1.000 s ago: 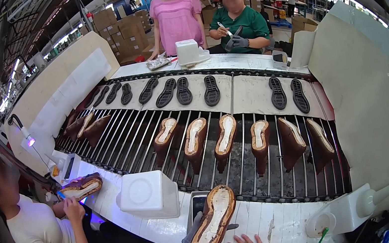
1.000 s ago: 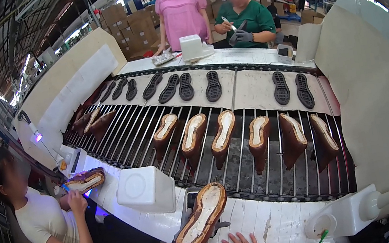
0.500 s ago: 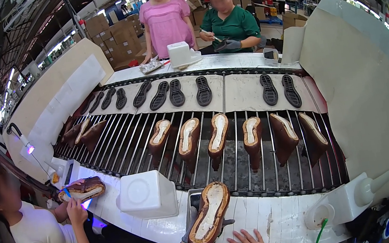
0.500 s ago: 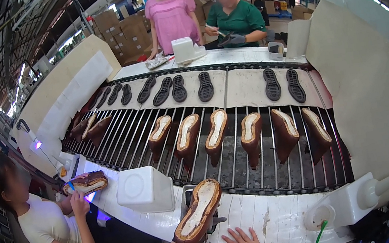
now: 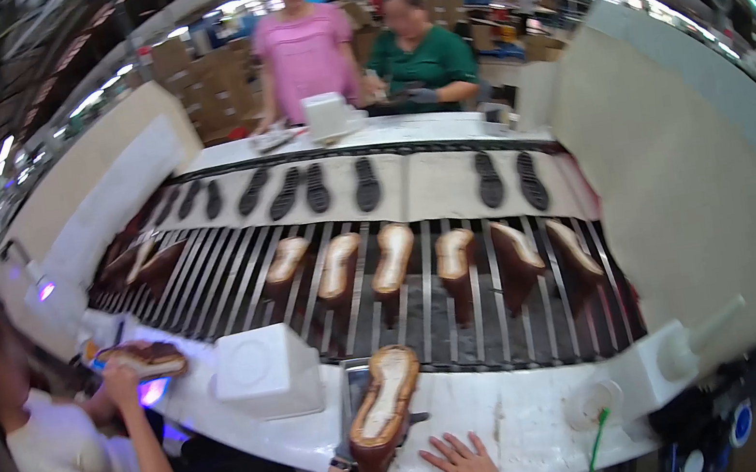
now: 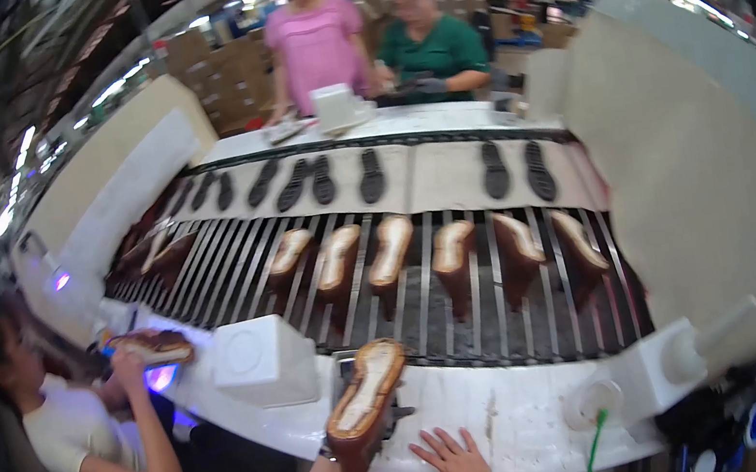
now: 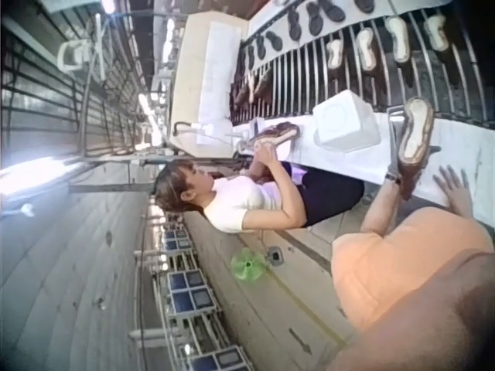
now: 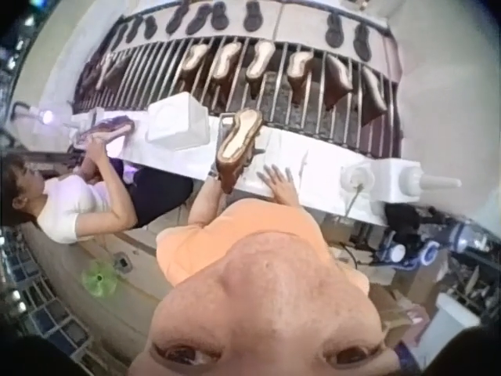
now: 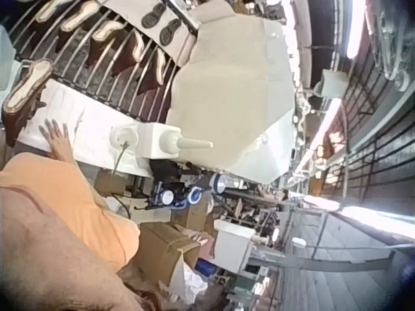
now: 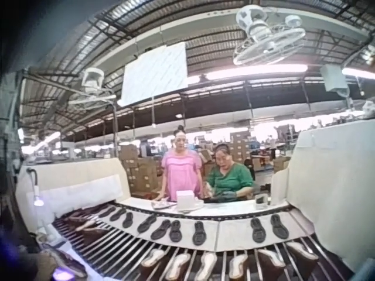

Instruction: The recorder is using a brush to apply glue to the outsole of a leather boot and then placing it on a conveyor belt.

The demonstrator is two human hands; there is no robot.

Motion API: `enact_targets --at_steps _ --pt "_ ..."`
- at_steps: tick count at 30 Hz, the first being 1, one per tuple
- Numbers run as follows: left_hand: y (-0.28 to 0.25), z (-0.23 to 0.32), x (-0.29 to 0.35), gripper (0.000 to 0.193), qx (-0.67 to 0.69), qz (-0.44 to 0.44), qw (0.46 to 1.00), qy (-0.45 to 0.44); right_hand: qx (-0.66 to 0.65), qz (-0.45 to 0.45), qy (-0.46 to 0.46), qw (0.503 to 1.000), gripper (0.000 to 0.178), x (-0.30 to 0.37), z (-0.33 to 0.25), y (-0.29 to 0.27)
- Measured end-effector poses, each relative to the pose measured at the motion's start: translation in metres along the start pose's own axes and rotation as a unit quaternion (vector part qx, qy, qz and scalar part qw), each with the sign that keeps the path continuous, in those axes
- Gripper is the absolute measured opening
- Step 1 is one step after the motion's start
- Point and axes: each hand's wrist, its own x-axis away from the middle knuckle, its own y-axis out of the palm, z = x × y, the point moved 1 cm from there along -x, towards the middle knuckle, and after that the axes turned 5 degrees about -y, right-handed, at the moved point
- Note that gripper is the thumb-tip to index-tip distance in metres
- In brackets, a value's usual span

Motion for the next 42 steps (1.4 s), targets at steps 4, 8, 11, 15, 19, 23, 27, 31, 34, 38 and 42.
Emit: enact_targets --at_steps 4,8,11,15,19,23,27,31,34,38,42 --pt "0.064 -0.046 0.005 0.049 -0.034 0.079 0.981 0.173 0.004 -0.014 -0.056 0.998 0.092 -0.004 -0.005 -0.002" --pt "0.043 -0.031 0.008 0.050 -0.085 0.085 0.983 0.142 0.000 -0.001 -0.079 0.997 0.096 0.001 0.001 0.001" --pt "0.052 -0.050 -0.005 0.050 -0.073 -0.012 0.993 0.091 0.006 -0.004 -0.067 0.998 0.096 0.008 0.004 0.005" --pt "0.025 -0.028 0.006 0.049 -0.211 -0.028 0.974 0.079 0.007 -0.020 -0.067 0.998 0.097 0.008 0.002 0.008" --pt "0.032 -0.035 0.009 0.051 -0.052 0.065 0.989 0.119 -0.011 -0.001 -0.072 0.997 0.094 0.009 0.002 0.007" --pt "0.053 -0.050 -0.002 0.055 -0.055 0.090 0.984 0.142 -0.011 -0.005 -0.066 0.998 0.093 0.008 0.003 0.004" --pt "0.051 -0.051 0.000 0.056 -0.080 0.090 0.984 0.130 0.002 -0.024 -0.062 0.998 0.090 0.007 0.004 0.006" --pt "0.061 -0.062 -0.005 0.057 -0.024 0.110 0.983 0.144 0.006 -0.019 -0.061 0.998 0.092 0.008 0.004 0.005" --pt "0.057 -0.055 -0.006 0.058 -0.020 0.068 0.991 0.115 -0.003 -0.008 -0.065 0.998 0.094 0.005 0.007 0.000" --pt "0.059 -0.054 -0.006 0.057 0.000 0.067 0.993 0.095 -0.001 0.000 -0.064 0.998 0.093 0.006 0.007 0.003" --pt "0.045 -0.042 0.000 0.055 -0.053 0.083 0.991 0.093 0.009 -0.017 -0.063 0.998 0.089 0.009 0.006 0.005"
